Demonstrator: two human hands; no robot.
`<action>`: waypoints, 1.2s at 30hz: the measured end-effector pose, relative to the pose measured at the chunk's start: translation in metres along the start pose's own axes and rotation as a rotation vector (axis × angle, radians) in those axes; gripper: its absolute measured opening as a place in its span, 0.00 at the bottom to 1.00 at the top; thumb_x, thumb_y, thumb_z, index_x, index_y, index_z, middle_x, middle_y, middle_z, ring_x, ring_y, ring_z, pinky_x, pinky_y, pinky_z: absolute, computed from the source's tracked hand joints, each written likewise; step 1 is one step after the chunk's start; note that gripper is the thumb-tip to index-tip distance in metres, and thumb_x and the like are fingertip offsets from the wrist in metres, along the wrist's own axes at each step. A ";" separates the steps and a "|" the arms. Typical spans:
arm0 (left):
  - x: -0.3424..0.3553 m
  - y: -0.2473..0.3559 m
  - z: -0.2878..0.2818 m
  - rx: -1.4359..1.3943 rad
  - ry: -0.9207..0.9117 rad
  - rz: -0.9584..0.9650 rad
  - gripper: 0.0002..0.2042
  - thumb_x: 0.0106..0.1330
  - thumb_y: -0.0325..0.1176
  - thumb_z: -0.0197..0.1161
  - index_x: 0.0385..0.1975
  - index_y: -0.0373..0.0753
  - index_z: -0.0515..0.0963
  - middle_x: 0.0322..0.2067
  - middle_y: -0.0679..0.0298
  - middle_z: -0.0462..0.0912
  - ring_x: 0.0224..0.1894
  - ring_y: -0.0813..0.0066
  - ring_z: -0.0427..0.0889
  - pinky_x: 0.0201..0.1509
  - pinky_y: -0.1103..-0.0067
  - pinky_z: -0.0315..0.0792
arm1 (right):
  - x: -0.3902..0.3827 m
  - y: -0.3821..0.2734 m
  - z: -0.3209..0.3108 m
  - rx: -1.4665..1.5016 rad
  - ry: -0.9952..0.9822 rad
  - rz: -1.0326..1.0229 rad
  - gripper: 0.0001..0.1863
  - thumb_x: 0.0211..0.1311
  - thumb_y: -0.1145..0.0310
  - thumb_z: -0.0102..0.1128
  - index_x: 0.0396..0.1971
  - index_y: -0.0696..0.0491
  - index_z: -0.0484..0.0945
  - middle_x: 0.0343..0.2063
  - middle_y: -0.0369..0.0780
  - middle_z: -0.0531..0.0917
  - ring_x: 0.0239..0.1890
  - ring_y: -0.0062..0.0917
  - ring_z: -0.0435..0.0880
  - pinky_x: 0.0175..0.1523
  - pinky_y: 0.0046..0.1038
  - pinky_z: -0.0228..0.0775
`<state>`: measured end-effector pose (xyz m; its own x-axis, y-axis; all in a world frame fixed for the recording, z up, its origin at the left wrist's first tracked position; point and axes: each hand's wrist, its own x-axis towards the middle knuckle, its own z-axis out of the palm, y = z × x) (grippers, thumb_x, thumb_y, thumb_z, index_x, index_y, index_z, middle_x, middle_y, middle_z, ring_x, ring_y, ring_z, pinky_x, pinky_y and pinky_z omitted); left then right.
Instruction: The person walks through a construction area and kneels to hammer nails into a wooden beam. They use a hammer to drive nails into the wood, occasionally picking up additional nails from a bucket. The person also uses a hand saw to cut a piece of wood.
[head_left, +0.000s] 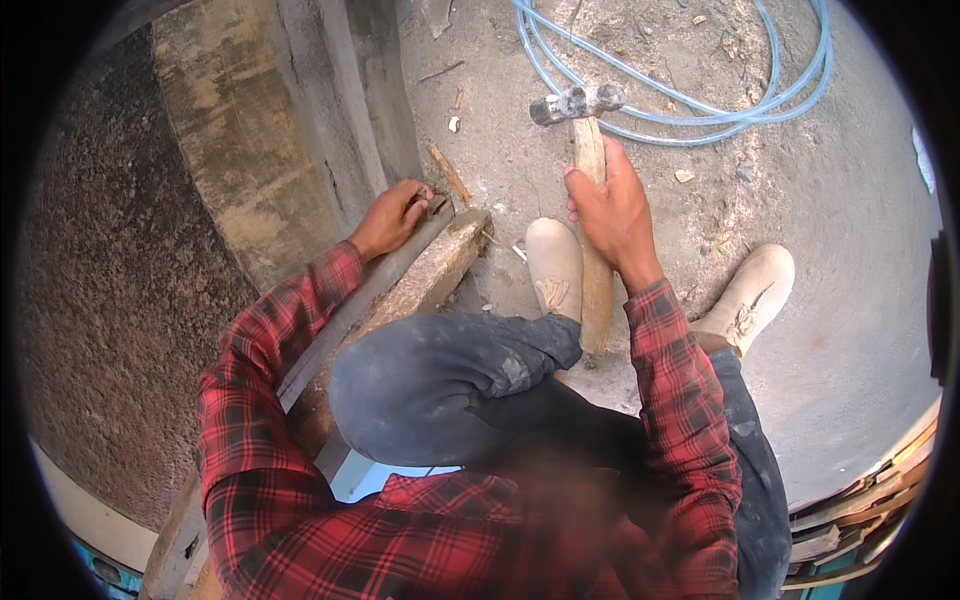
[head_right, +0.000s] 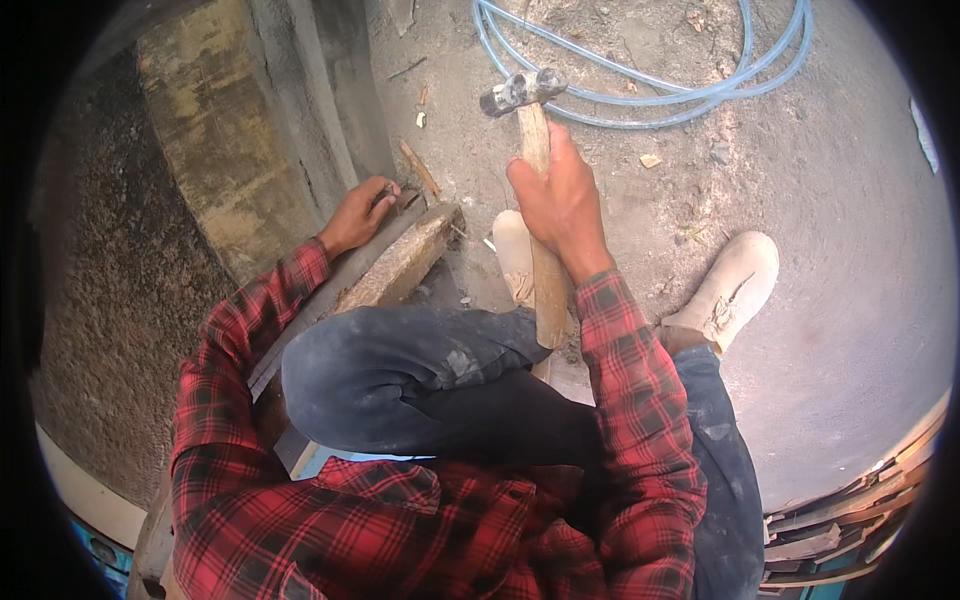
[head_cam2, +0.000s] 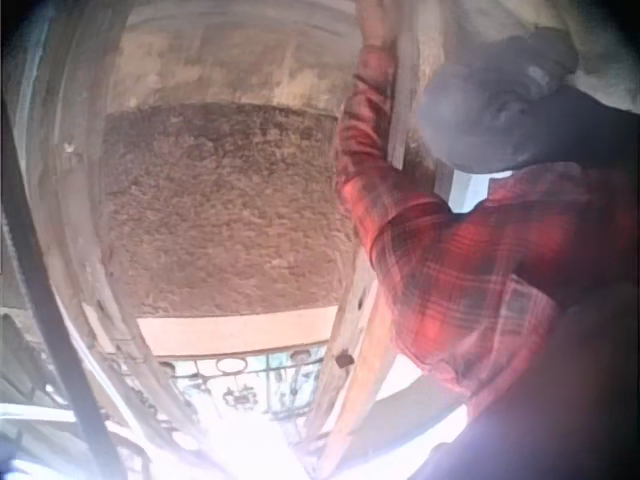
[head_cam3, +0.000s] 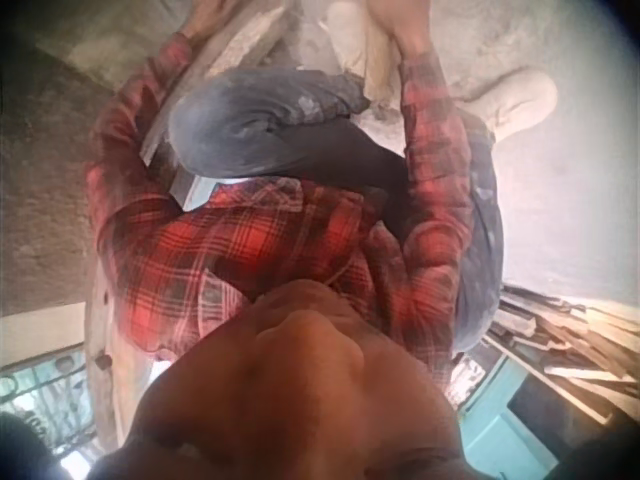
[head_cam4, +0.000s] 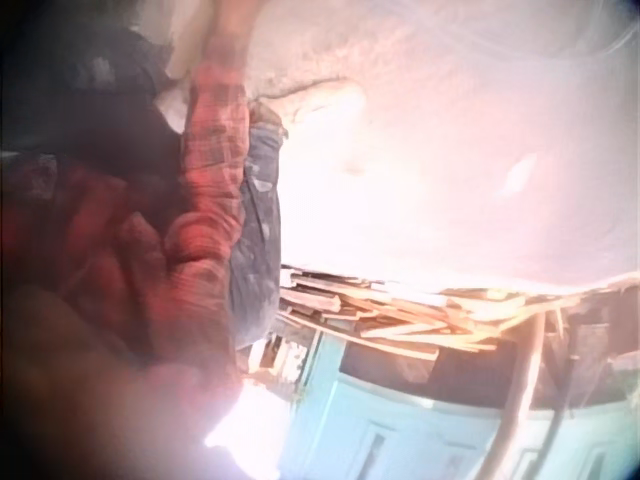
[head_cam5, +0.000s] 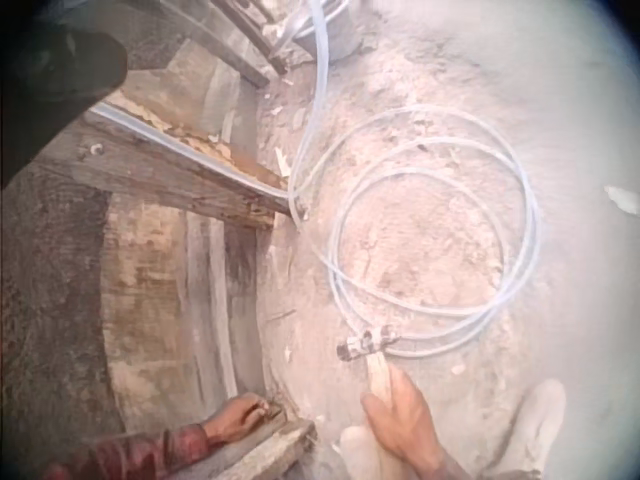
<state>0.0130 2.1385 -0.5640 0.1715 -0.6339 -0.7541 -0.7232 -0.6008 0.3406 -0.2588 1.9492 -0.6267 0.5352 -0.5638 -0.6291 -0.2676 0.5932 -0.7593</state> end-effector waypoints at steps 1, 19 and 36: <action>0.002 0.000 -0.006 0.042 0.010 0.027 0.04 0.69 0.26 0.51 0.40 0.35 0.71 0.37 0.55 0.75 0.40 0.62 0.76 0.47 0.72 0.70 | -0.003 0.003 0.001 -0.032 0.011 -0.022 0.25 0.59 0.64 0.56 0.56 0.58 0.70 0.30 0.42 0.81 0.25 0.21 0.80 0.31 0.27 0.72; 0.013 0.015 -0.014 0.117 -0.331 0.177 0.05 0.70 0.28 0.51 0.39 0.35 0.72 0.37 0.53 0.75 0.42 0.55 0.77 0.47 0.65 0.69 | -0.031 0.010 -0.006 0.074 0.050 0.007 0.24 0.63 0.67 0.56 0.58 0.58 0.68 0.27 0.36 0.80 0.23 0.17 0.77 0.30 0.22 0.71; 0.074 0.013 0.002 0.373 -0.697 0.442 0.09 0.64 0.27 0.53 0.40 0.33 0.76 0.36 0.49 0.82 0.40 0.48 0.81 0.44 0.62 0.75 | -0.041 0.000 0.026 0.319 -0.018 0.165 0.22 0.68 0.65 0.54 0.54 0.63 0.60 0.40 0.42 0.77 0.27 0.18 0.80 0.29 0.21 0.76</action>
<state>0.0151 2.0846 -0.6162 -0.5293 -0.2579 -0.8083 -0.8177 -0.0992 0.5671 -0.2596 1.9875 -0.5967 0.5209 -0.4370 -0.7333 -0.0890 0.8265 -0.5558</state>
